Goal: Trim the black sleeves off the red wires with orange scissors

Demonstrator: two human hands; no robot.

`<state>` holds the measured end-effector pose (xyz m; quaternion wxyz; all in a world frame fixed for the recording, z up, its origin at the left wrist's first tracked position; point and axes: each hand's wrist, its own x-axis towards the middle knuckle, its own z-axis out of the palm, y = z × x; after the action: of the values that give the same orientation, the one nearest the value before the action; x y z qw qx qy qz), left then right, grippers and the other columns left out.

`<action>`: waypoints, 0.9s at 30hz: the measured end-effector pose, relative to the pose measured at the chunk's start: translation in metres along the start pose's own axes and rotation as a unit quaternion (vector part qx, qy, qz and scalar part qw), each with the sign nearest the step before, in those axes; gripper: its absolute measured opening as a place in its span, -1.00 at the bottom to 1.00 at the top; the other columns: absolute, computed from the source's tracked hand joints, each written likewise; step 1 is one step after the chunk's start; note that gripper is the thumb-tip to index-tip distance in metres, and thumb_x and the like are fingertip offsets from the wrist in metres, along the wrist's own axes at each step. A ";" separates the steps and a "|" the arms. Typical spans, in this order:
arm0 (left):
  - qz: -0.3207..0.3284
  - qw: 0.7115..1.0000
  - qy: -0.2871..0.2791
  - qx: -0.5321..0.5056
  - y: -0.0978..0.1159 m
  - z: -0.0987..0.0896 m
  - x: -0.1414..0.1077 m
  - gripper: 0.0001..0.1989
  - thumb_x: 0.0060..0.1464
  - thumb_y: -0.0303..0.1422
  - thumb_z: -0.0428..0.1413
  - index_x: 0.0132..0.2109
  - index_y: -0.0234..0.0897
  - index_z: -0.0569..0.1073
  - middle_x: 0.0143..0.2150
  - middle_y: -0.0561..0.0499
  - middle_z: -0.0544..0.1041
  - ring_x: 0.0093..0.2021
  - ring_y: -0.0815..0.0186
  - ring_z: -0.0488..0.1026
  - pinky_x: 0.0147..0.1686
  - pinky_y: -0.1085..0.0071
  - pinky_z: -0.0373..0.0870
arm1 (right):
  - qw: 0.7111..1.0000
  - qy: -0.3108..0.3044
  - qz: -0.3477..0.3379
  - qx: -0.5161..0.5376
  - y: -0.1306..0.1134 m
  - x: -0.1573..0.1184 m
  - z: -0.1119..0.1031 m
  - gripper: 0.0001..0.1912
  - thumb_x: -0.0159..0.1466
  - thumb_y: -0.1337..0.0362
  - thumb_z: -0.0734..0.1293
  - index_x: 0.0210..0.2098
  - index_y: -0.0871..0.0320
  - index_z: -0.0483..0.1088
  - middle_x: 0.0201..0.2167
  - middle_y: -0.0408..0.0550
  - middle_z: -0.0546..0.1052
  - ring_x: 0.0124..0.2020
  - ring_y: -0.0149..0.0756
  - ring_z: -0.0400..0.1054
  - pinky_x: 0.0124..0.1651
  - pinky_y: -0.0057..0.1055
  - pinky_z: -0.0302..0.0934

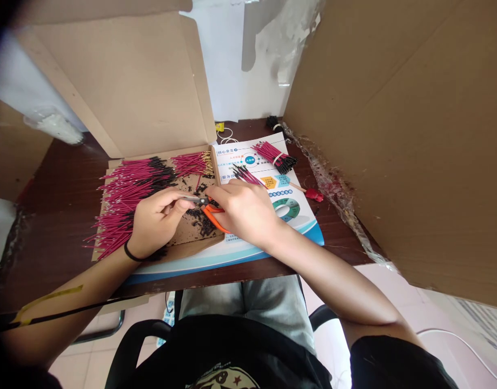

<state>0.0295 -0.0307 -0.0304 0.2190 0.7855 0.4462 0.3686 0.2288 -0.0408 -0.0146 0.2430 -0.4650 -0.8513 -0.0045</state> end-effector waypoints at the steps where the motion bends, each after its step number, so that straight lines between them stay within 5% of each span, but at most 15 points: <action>1: 0.000 1.000 0.001 -0.001 0.000 0.000 0.000 -0.78 0.18 -0.29 0.04 -0.27 -0.25 0.56 -0.37 0.01 0.57 -0.42 0.38 0.42 -0.36 0.48 0.33 | 1.000 -0.001 -0.003 0.000 0.000 0.000 0.000 -0.78 0.26 0.23 0.25 -0.18 0.13 0.49 -0.43 -0.08 0.56 -0.38 -0.31 0.40 -0.42 -0.41 0.06; 12: -0.011 0.999 0.000 -0.039 0.002 0.000 0.000 -0.82 0.15 -0.31 0.08 -0.27 -0.22 0.57 -0.35 0.02 0.60 -0.36 0.37 0.49 -0.30 0.47 0.39 | 0.997 -0.052 0.050 -0.006 0.001 0.001 0.003 -0.76 0.27 0.24 0.23 -0.21 0.16 0.51 -0.41 -0.01 0.56 -0.38 -0.30 0.39 -0.39 -0.41 0.08; 19: -0.078 0.970 0.044 -0.227 -0.002 0.001 0.001 -0.80 0.17 -0.23 0.06 -0.19 -0.28 0.40 -0.33 -0.07 0.61 -0.54 0.46 0.42 -0.56 0.53 0.32 | 0.987 0.015 0.100 0.125 0.000 0.005 0.001 -0.72 0.22 0.24 0.29 -0.10 0.13 0.50 -0.42 -0.06 0.57 -0.45 -0.38 0.37 -0.34 -0.44 0.18; 23: -0.097 0.945 0.022 -0.313 -0.005 0.001 0.003 -0.79 0.11 -0.21 0.13 -0.25 -0.26 0.35 -0.41 -0.03 0.59 -0.56 0.45 0.44 -0.61 0.54 0.28 | 0.954 0.038 0.111 0.275 -0.005 0.006 0.002 -0.70 0.18 0.19 0.35 -0.14 0.20 0.50 -0.37 -0.05 0.57 -0.41 -0.40 0.37 -0.31 -0.45 0.23; 27: -0.075 0.955 0.013 -0.285 -0.002 -0.001 0.004 -0.80 -0.01 -0.23 0.23 -0.34 -0.28 0.48 -0.34 -0.06 0.60 -0.37 0.34 0.52 -0.41 0.44 0.43 | 0.894 0.001 0.099 0.437 -0.009 0.008 0.007 -0.69 0.12 0.19 0.39 -0.18 0.25 0.47 -0.36 -0.07 0.54 -0.40 -0.42 0.34 -0.31 -0.46 0.25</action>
<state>0.0287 -0.0266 -0.0294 0.4550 0.6497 0.3829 0.4735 0.2150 -0.0383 -0.0155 0.4220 -0.3937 -0.7165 0.3918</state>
